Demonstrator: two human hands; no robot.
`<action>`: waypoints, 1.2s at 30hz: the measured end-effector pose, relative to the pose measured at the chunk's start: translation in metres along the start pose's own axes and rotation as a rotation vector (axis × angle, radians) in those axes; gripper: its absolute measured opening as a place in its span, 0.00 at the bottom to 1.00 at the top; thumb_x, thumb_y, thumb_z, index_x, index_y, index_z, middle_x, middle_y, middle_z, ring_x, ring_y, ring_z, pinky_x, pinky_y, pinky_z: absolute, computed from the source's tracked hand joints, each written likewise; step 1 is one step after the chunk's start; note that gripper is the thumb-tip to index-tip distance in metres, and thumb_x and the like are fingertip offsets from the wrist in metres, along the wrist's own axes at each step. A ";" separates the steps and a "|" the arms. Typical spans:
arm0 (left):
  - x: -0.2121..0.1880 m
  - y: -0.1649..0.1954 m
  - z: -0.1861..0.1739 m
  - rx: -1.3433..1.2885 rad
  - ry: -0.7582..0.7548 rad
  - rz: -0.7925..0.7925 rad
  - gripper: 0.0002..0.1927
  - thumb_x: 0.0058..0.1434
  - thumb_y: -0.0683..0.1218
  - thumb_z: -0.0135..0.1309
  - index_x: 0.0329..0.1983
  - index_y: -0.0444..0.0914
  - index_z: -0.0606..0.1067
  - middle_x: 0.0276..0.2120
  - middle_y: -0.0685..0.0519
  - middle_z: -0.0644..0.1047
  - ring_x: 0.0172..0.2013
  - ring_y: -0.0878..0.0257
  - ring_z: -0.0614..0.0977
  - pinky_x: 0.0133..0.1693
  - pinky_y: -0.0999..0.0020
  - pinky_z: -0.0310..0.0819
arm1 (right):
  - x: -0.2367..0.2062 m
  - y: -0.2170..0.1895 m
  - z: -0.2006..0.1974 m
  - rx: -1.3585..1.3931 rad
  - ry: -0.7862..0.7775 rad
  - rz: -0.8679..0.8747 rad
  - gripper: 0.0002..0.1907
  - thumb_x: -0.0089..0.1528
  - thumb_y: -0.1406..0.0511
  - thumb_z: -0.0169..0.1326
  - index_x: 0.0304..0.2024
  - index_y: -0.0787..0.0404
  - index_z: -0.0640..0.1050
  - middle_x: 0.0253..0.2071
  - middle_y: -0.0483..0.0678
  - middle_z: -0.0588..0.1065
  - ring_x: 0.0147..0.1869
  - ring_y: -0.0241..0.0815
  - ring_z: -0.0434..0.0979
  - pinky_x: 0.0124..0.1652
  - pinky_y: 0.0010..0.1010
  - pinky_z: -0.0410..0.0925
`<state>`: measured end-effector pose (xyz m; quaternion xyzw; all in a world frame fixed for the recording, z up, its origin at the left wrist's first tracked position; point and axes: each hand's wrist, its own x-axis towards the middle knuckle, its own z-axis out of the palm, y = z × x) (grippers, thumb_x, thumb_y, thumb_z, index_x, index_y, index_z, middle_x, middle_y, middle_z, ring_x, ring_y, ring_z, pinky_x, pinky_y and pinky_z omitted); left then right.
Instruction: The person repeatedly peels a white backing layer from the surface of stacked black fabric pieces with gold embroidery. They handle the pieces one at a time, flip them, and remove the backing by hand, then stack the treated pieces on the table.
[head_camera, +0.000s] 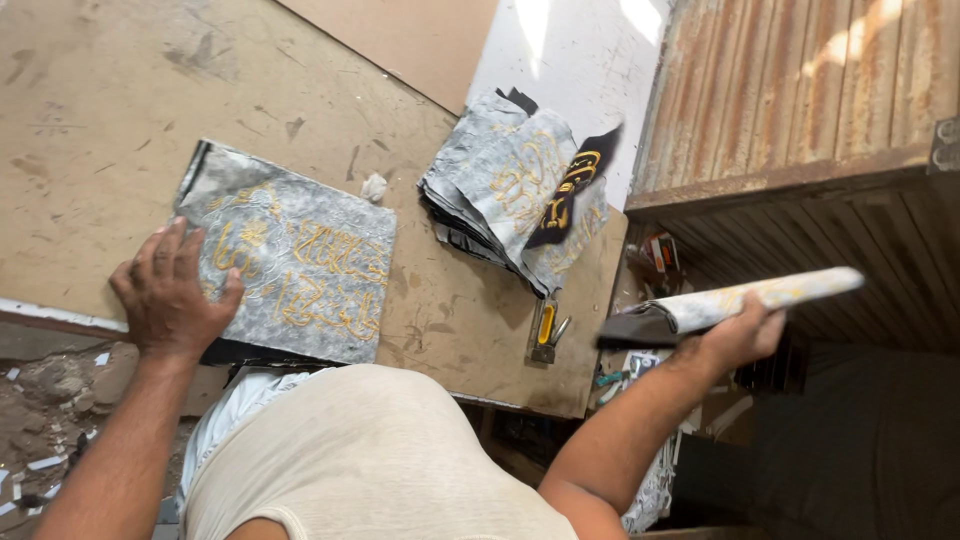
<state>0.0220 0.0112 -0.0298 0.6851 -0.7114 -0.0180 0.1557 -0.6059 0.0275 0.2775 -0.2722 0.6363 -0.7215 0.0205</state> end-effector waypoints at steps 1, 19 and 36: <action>0.000 0.000 0.001 0.014 0.003 0.007 0.30 0.71 0.64 0.50 0.69 0.44 0.67 0.69 0.52 0.67 0.69 0.59 0.65 0.67 0.53 0.55 | 0.002 -0.008 0.005 0.010 -0.065 -0.090 0.17 0.62 0.72 0.52 0.54 0.73 0.75 0.47 0.58 0.77 0.47 0.50 0.83 0.45 0.41 0.81; 0.015 0.018 -0.015 0.052 0.039 0.037 0.30 0.70 0.65 0.54 0.67 0.46 0.68 0.69 0.55 0.65 0.70 0.59 0.63 0.68 0.53 0.55 | -0.062 0.000 0.114 0.186 -0.527 0.235 0.20 0.62 0.77 0.52 0.57 0.78 0.74 0.52 0.57 0.79 0.51 0.43 0.81 0.53 0.27 0.75; 0.017 0.009 -0.013 -0.307 -0.110 -0.034 0.21 0.70 0.62 0.49 0.66 0.64 0.72 0.74 0.50 0.60 0.73 0.50 0.57 0.70 0.42 0.44 | -0.269 -0.061 0.192 0.733 -1.012 0.959 0.27 0.67 0.74 0.47 0.70 0.69 0.62 0.58 0.56 0.75 0.57 0.41 0.79 0.59 0.33 0.72</action>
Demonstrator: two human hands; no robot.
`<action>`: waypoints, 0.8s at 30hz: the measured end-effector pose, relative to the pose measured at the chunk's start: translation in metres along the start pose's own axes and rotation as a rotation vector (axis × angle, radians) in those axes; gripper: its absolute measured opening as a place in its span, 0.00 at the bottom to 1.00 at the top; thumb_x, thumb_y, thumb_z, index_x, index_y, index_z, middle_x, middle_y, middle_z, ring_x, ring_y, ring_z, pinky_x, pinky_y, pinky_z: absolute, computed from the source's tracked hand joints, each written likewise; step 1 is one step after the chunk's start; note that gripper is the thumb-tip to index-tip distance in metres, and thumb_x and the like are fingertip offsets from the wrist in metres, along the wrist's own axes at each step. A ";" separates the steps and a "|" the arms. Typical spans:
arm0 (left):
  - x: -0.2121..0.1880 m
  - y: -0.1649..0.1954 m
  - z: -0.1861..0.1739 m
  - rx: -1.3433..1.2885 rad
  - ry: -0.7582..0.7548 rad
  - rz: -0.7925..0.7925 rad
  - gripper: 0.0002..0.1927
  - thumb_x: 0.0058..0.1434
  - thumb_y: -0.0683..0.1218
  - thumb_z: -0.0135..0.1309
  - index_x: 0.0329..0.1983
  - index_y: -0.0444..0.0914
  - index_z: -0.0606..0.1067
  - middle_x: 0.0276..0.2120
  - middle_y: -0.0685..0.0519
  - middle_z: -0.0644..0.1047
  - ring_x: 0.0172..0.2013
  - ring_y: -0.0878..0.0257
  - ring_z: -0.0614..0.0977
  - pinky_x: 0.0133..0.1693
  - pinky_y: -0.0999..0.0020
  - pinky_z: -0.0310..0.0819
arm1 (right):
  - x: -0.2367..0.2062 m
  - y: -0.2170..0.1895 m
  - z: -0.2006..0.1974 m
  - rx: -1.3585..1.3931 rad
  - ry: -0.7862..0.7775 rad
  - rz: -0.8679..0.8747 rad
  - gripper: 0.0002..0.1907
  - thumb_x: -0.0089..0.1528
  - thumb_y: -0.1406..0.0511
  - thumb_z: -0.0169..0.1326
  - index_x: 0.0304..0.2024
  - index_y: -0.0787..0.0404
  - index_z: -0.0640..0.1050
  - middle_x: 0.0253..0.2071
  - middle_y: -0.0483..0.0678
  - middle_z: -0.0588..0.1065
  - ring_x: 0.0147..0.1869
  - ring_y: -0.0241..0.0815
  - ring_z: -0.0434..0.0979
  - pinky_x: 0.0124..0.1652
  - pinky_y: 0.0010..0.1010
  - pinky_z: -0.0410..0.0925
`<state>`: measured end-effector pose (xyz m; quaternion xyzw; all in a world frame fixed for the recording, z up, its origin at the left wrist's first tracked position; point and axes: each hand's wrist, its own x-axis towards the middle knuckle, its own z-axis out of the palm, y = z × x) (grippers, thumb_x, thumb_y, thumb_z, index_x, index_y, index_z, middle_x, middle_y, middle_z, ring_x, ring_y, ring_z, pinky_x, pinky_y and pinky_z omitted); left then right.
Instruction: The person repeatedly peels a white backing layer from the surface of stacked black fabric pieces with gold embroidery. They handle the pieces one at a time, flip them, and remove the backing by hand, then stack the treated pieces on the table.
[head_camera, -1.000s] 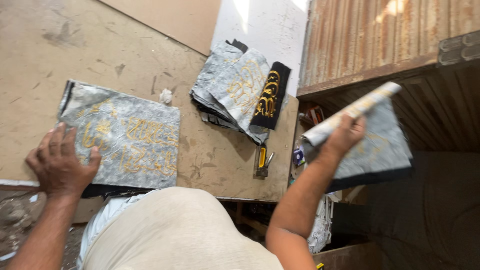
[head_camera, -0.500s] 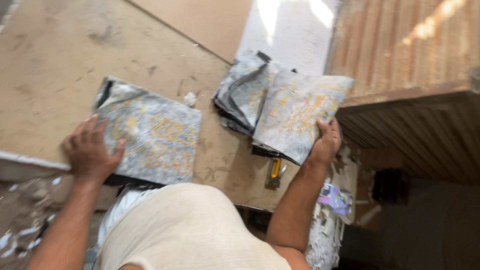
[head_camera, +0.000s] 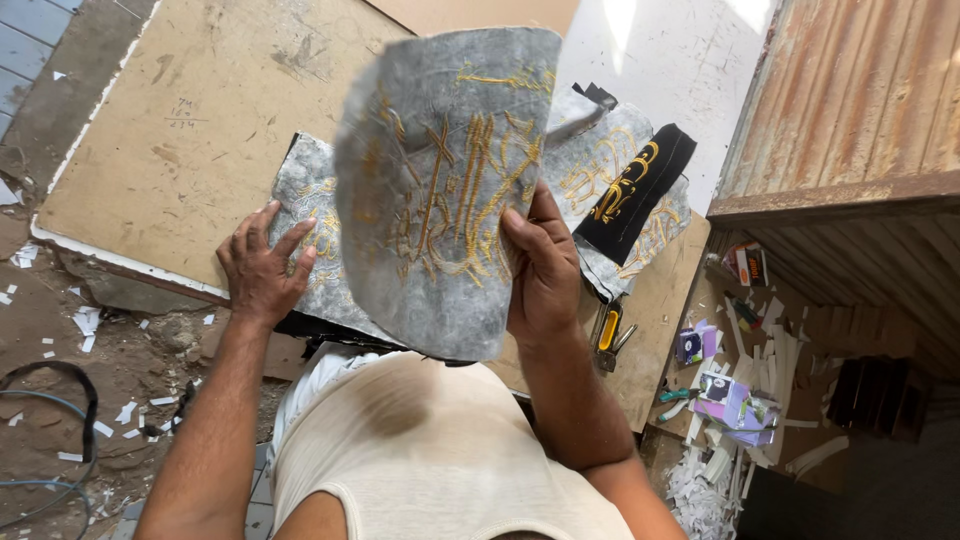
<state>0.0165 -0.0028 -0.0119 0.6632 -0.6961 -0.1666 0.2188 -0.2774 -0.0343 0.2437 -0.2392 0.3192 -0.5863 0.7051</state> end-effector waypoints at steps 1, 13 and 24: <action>0.000 -0.002 0.000 -0.058 -0.010 -0.015 0.20 0.71 0.62 0.47 0.65 0.63 0.73 0.74 0.51 0.60 0.73 0.50 0.57 0.71 0.42 0.42 | 0.003 0.006 -0.012 0.001 0.020 -0.009 0.28 0.67 0.74 0.47 0.70 0.69 0.62 0.58 0.56 0.75 0.58 0.41 0.79 0.59 0.34 0.71; 0.005 0.002 -0.006 -0.139 -0.078 -0.028 0.21 0.70 0.65 0.47 0.63 0.63 0.74 0.73 0.51 0.58 0.73 0.49 0.51 0.70 0.41 0.36 | 0.003 0.057 -0.130 -0.337 0.382 0.117 0.23 0.63 0.71 0.51 0.62 0.68 0.67 0.52 0.53 0.75 0.57 0.43 0.75 0.60 0.35 0.69; 0.011 0.012 -0.019 -0.156 -0.019 -0.034 0.19 0.66 0.62 0.54 0.58 0.58 0.78 0.71 0.48 0.62 0.71 0.47 0.58 0.68 0.38 0.43 | 0.037 0.069 -0.018 -0.121 -0.115 0.160 0.24 0.67 0.72 0.54 0.65 0.67 0.66 0.54 0.51 0.72 0.54 0.39 0.74 0.57 0.31 0.71</action>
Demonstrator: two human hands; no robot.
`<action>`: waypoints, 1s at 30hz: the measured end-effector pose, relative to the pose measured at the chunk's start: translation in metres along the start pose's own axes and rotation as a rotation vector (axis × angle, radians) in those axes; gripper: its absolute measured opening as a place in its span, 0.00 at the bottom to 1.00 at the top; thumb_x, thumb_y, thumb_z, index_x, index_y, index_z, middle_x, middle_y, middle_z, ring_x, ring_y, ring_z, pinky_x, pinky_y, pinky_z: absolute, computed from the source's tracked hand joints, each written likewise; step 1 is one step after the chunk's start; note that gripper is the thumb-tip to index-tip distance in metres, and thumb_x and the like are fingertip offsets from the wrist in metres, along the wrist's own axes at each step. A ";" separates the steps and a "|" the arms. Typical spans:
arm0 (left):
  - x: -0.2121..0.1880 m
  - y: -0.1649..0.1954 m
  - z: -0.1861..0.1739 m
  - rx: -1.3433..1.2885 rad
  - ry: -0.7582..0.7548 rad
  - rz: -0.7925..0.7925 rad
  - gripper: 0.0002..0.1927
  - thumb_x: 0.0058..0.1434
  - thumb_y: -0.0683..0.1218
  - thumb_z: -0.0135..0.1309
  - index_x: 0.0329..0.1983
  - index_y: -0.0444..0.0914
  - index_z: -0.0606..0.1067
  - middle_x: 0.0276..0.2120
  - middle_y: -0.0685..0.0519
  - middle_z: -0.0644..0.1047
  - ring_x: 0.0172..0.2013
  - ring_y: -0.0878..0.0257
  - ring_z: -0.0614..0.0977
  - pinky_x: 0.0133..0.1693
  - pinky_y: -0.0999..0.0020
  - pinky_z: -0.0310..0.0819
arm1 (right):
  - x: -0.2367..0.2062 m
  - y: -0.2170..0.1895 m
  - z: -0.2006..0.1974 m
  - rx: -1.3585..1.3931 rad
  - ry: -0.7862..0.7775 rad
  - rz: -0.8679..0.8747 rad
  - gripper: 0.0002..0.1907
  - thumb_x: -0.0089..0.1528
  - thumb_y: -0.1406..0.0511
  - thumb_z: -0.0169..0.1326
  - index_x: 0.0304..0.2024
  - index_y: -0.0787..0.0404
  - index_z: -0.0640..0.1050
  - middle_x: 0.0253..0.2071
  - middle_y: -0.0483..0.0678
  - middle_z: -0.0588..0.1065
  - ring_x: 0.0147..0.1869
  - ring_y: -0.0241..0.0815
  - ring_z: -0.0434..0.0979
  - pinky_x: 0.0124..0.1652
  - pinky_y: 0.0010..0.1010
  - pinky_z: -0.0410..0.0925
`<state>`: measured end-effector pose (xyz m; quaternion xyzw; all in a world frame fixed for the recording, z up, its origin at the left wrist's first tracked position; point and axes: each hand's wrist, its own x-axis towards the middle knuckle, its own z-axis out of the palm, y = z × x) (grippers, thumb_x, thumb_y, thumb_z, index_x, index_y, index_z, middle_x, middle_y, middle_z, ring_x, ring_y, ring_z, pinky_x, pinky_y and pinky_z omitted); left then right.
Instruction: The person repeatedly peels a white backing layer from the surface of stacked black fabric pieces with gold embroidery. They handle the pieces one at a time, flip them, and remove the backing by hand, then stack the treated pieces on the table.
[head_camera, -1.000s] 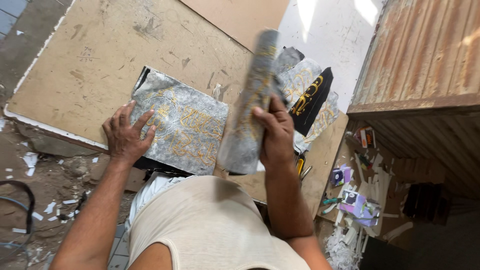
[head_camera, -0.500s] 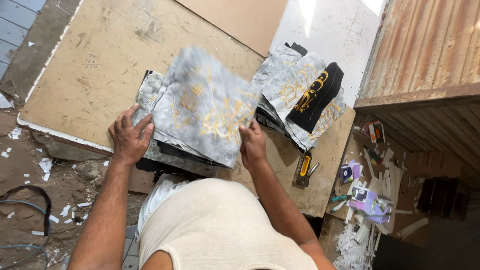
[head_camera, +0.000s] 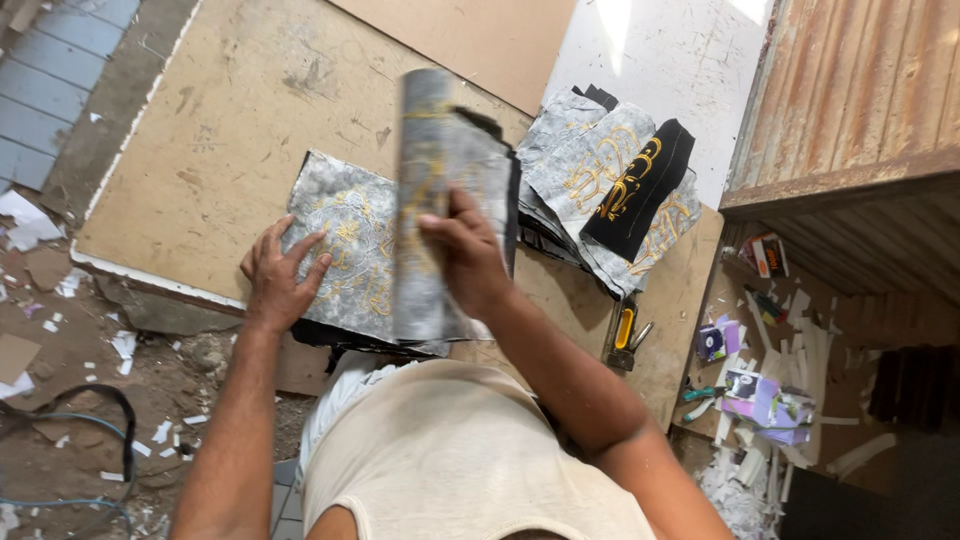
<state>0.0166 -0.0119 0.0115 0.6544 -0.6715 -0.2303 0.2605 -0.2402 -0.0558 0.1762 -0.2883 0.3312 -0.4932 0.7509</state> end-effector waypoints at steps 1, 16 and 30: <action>0.000 0.003 0.000 0.036 0.070 0.043 0.18 0.66 0.60 0.54 0.57 0.56 0.79 0.71 0.46 0.64 0.71 0.48 0.61 0.67 0.38 0.48 | 0.010 0.012 0.013 -0.001 -0.017 0.022 0.24 0.68 0.72 0.55 0.66 0.68 0.65 0.56 0.50 0.71 0.56 0.37 0.72 0.59 0.29 0.70; -0.015 0.031 -0.031 -1.598 -0.146 -0.669 0.52 0.47 0.63 0.65 0.72 0.38 0.61 0.66 0.43 0.71 0.64 0.48 0.74 0.58 0.46 0.72 | 0.008 0.018 -0.024 0.092 -0.039 0.071 0.27 0.63 0.73 0.48 0.67 0.62 0.66 0.56 0.51 0.73 0.62 0.45 0.73 0.67 0.40 0.68; -0.003 0.038 0.026 -0.739 0.014 -0.602 0.21 0.61 0.40 0.63 0.56 0.38 0.73 0.45 0.54 0.80 0.41 0.66 0.81 0.44 0.70 0.77 | -0.082 -0.012 -0.241 -1.192 0.853 -0.144 0.28 0.64 0.63 0.58 0.67 0.58 0.69 0.52 0.52 0.74 0.46 0.42 0.78 0.43 0.32 0.74</action>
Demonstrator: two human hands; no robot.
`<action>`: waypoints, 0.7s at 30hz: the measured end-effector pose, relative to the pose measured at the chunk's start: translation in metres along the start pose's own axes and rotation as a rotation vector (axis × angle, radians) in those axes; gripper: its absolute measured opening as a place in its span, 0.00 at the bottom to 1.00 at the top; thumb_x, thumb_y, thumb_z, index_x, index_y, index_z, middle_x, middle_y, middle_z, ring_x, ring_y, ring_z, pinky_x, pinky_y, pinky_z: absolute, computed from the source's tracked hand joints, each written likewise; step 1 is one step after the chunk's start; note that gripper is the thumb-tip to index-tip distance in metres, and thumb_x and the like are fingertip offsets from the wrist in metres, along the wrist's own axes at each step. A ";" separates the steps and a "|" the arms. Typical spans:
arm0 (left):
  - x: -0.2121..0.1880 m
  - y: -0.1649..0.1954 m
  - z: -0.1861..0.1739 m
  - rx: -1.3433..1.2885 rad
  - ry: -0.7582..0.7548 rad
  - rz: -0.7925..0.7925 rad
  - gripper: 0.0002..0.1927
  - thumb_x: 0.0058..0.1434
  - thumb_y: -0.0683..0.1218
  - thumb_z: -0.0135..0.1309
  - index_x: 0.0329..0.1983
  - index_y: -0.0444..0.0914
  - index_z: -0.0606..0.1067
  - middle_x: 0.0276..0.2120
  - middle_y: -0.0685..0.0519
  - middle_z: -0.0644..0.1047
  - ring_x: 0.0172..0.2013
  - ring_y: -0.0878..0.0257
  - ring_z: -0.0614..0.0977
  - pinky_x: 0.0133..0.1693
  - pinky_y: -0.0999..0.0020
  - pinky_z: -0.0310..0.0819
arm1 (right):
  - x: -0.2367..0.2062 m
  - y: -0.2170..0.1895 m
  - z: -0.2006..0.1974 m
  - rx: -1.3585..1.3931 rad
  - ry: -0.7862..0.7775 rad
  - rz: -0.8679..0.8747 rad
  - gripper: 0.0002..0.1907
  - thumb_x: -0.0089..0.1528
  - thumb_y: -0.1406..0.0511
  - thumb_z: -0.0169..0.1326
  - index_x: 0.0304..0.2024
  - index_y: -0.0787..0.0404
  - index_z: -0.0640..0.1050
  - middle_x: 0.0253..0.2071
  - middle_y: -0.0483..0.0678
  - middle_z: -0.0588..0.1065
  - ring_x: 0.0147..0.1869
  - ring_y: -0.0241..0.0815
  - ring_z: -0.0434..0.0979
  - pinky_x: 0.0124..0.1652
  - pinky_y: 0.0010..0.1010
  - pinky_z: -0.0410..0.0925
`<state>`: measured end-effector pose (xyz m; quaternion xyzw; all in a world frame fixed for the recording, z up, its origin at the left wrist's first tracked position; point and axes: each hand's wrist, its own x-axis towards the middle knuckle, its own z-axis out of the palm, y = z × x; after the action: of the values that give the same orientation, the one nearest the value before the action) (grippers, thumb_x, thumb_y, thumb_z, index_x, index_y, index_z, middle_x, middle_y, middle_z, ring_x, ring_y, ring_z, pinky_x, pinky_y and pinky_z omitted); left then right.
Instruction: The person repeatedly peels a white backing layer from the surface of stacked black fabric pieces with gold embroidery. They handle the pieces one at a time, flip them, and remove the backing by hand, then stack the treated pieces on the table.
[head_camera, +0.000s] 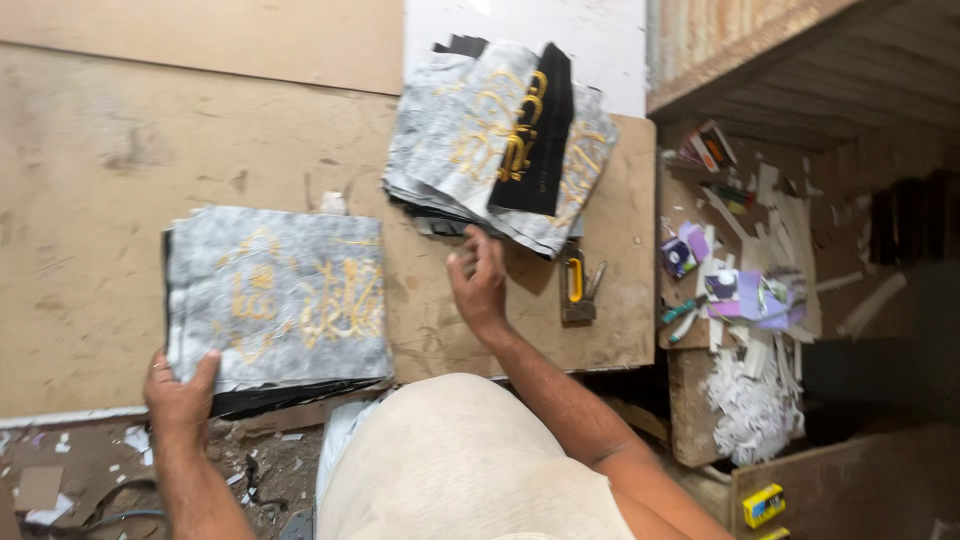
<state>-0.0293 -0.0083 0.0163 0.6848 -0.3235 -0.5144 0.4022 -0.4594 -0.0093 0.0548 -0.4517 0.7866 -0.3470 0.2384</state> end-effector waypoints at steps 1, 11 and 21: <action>-0.002 -0.005 0.004 0.040 0.010 0.048 0.19 0.62 0.39 0.63 0.55 0.36 0.74 0.44 0.53 0.80 0.41 0.66 0.80 0.44 0.70 0.76 | 0.014 0.008 -0.017 -0.039 0.142 -0.036 0.28 0.64 0.63 0.58 0.67 0.58 0.69 0.55 0.53 0.72 0.48 0.44 0.77 0.44 0.34 0.75; -0.016 -0.019 0.035 0.098 0.067 0.255 0.14 0.65 0.35 0.61 0.53 0.32 0.74 0.46 0.52 0.80 0.42 0.68 0.79 0.47 0.72 0.75 | 0.160 0.046 -0.106 -0.413 0.199 0.276 0.43 0.54 0.48 0.64 0.64 0.63 0.66 0.47 0.54 0.77 0.59 0.52 0.72 0.65 0.57 0.52; -0.030 -0.017 0.069 0.057 0.138 0.252 0.13 0.66 0.34 0.60 0.52 0.31 0.74 0.44 0.53 0.79 0.41 0.68 0.79 0.44 0.73 0.75 | 0.183 -0.015 -0.052 -0.276 -0.207 -0.151 0.32 0.61 0.56 0.56 0.68 0.49 0.70 0.47 0.52 0.76 0.52 0.51 0.73 0.47 0.45 0.71</action>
<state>-0.1036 0.0104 0.0041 0.6836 -0.3929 -0.4022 0.4655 -0.5748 -0.1577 0.0881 -0.5713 0.7619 -0.2042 0.2270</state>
